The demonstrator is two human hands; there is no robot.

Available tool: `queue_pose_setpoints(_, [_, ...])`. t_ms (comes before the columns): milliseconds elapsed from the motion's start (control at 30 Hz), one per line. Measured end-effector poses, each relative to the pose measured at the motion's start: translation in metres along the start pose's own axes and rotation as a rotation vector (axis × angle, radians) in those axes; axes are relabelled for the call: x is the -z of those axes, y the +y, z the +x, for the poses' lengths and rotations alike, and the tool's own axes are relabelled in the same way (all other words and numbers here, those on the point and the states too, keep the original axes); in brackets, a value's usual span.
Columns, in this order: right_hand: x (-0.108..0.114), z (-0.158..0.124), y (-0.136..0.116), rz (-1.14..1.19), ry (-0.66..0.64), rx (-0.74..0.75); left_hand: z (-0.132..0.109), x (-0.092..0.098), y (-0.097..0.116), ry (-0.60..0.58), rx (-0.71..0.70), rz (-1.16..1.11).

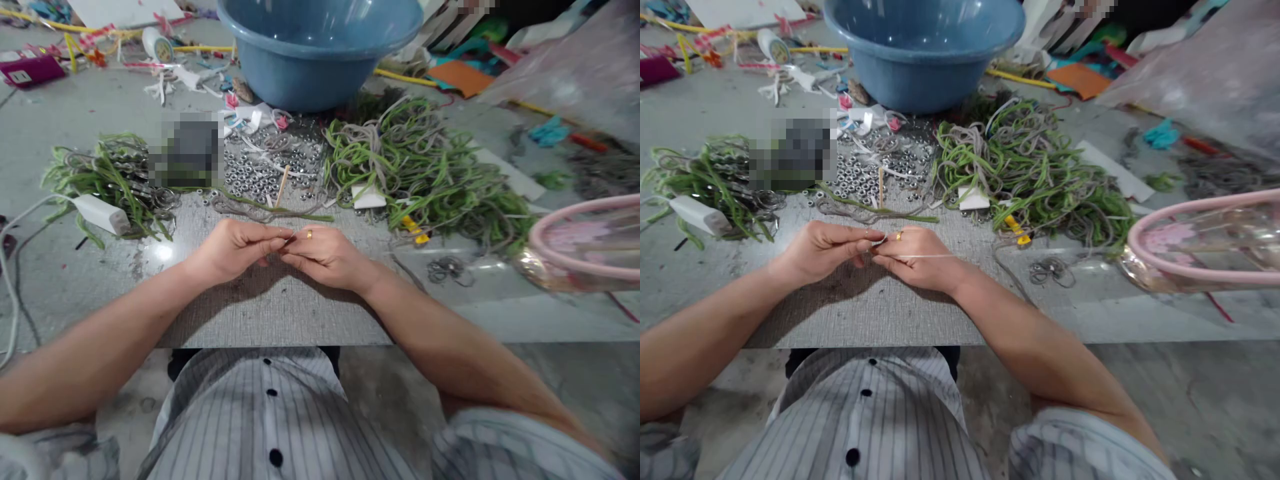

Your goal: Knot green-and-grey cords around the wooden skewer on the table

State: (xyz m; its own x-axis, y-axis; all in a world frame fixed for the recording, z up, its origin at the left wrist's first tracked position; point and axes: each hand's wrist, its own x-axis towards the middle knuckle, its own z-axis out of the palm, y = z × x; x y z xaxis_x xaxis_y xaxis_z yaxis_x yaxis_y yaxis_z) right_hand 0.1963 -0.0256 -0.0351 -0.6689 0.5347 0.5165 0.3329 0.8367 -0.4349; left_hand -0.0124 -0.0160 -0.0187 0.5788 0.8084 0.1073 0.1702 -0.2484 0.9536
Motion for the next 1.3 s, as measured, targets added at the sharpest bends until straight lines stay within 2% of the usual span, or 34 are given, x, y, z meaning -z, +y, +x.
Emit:
queue_pose_setpoints(100, [0.0,0.001,-0.001,-0.072,-0.024,0.041,-0.001,-0.002,-0.009,0.02,-0.18,0.258])
queue_pose_setpoints(233, [0.002,0.002,-0.005,-0.024,0.004,-0.029,0.0,0.0,-0.016,0.042,-0.318,0.461])
queue_pose_setpoints(433, [0.003,0.003,-0.007,0.079,0.064,-0.083,0.0,0.003,-0.009,-0.054,-0.339,0.6])
queue_pose_setpoints(600, [0.001,0.003,-0.006,0.07,0.112,-0.074,-0.001,0.003,-0.004,-0.126,-0.34,0.669])
queue_pose_setpoints(800, [-0.001,0.004,-0.007,0.049,0.13,-0.015,-0.001,0.002,-0.004,-0.184,-0.355,0.66])
queue_pose_setpoints(1000, [-0.002,0.005,-0.008,0.098,0.125,-0.014,-0.002,0.002,0.002,-0.251,-0.287,0.606])
queue_pose_setpoints(1300, [0.002,0.005,-0.015,0.18,0.172,-0.074,0.001,0.006,0.012,-0.333,-0.17,0.343])
